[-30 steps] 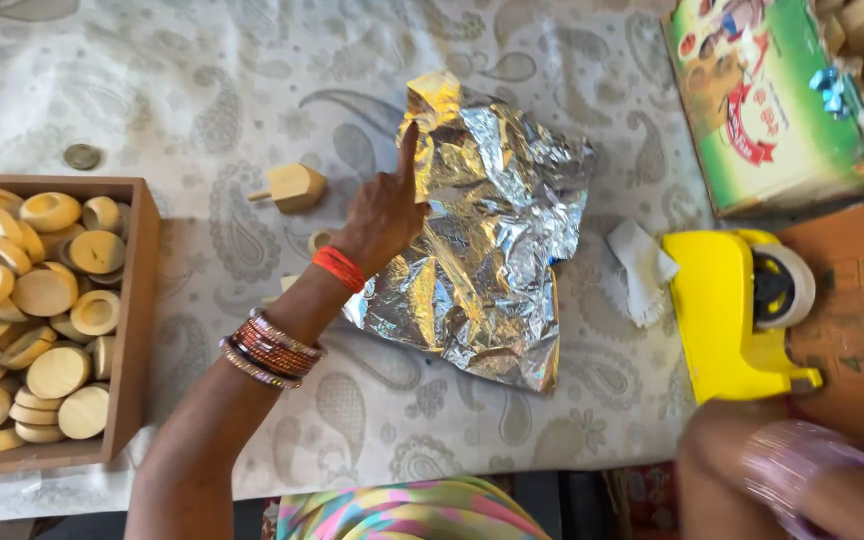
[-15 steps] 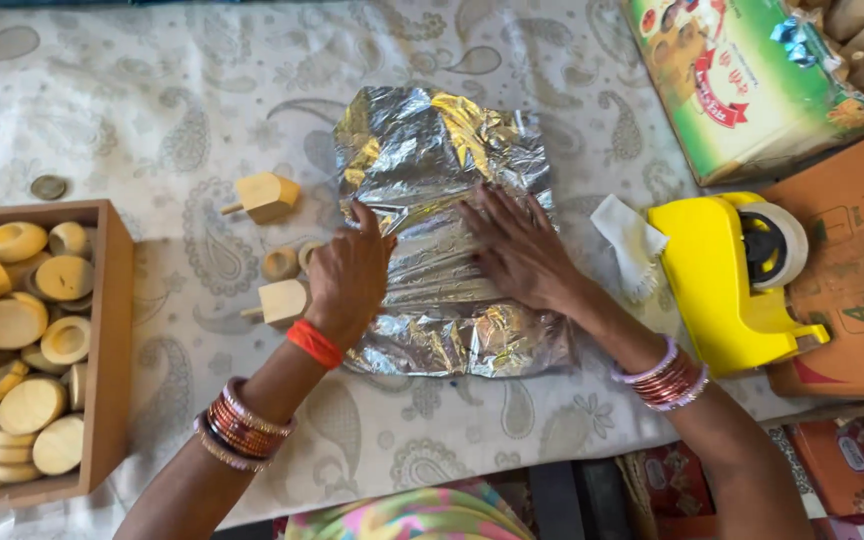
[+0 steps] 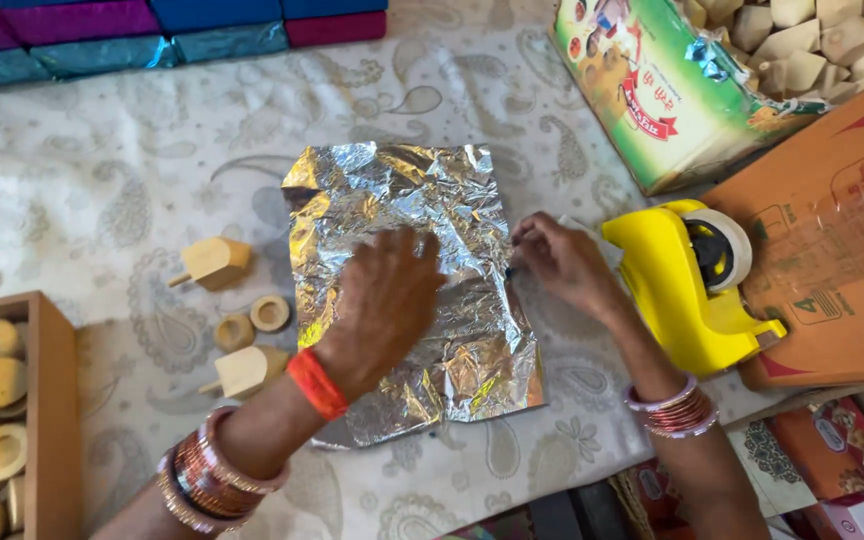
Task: Wrapping a small cardboard box with decorative foil and tape.
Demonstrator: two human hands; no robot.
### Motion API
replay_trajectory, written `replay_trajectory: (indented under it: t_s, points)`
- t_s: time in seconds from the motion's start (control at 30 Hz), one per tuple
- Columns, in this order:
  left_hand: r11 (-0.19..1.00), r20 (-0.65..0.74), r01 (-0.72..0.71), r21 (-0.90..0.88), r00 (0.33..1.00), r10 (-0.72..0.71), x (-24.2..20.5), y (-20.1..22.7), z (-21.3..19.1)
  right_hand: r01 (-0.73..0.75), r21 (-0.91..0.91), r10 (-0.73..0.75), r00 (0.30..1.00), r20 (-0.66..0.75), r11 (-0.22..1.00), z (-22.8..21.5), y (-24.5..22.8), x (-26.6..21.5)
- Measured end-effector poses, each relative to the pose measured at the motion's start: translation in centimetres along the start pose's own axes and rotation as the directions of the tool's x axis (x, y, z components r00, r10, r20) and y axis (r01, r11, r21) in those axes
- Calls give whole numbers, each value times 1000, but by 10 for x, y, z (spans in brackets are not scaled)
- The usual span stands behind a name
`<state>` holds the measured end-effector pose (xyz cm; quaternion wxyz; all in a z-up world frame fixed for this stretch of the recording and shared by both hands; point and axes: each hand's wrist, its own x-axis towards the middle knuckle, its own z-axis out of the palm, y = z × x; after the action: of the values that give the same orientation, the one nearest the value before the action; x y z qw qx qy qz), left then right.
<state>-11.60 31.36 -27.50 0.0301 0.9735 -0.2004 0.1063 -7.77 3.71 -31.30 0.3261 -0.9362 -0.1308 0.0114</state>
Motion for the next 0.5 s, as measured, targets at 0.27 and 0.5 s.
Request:
replay_trajectory:
  t_s: [0.27, 0.5]
  points:
    - [918, -215, -282, -280, 950, 226, 40, 28, 98, 67, 222, -70, 998, 6, 973, 10, 14, -15]
    - [937, -52, -188, -294, 982, 181, 38, 21, 99, 210, -44, -204, 972, 115, 977, 2, -10, -15]
